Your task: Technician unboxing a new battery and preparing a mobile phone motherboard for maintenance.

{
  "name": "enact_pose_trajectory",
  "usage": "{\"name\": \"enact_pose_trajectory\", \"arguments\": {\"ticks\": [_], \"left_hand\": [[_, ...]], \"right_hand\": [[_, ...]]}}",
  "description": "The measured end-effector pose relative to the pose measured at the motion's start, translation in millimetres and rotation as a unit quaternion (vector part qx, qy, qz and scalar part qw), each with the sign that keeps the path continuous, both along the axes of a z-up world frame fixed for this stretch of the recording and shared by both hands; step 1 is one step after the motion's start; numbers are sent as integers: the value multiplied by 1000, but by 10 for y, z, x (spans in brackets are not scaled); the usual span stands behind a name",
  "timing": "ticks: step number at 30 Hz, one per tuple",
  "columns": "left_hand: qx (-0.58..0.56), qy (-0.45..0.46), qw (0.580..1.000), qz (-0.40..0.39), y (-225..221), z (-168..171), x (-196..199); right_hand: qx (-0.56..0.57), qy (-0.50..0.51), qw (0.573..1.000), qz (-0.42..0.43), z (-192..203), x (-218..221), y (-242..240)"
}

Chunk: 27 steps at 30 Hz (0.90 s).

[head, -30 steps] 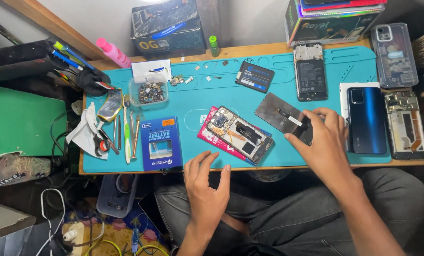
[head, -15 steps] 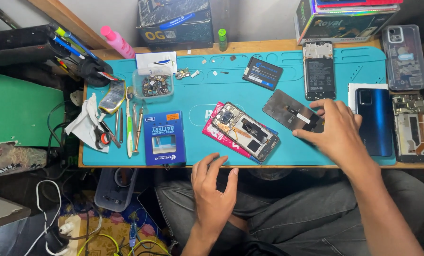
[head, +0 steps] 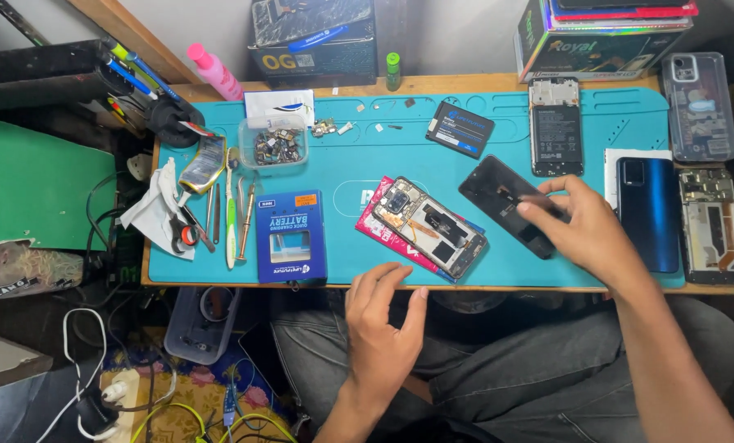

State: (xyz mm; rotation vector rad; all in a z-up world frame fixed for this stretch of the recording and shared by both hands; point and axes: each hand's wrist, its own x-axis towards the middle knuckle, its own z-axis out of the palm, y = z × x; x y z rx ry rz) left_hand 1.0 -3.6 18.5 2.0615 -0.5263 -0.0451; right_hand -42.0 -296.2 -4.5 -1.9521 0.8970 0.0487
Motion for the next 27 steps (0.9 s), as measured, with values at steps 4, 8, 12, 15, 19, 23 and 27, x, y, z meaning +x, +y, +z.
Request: {"name": "enact_pose_trajectory", "arguments": {"ticks": [4, 8, 12, 15, 19, 23, 27], "left_hand": [[-62, -29, 996, -53, -302, 281, 114], [-132, -15, 987, -89, -637, 511, 226], [-137, -13, 987, -85, -852, 586, 250], [-138, 38, 986, -87, -863, 595, 212], [-169, 67, 979, -98, -815, 662, 136], [-219, 186, 946, -149, -746, 751, 35], [-201, 178, 947, -177, -701, 832, -11]], "right_hand": [[135, -65, 987, -58, 35, -109, 5], [210, -124, 967, -73, 359, -257, 221], [204, -125, 968, -70, 621, -382, 442], [224, -144, 961, -69, 531, -467, 430], [231, -144, 960, -66, 534, -479, 467], [260, -171, 949, -45, 652, -470, 541], [228, -149, 960, -70, 634, -533, 558]]}}
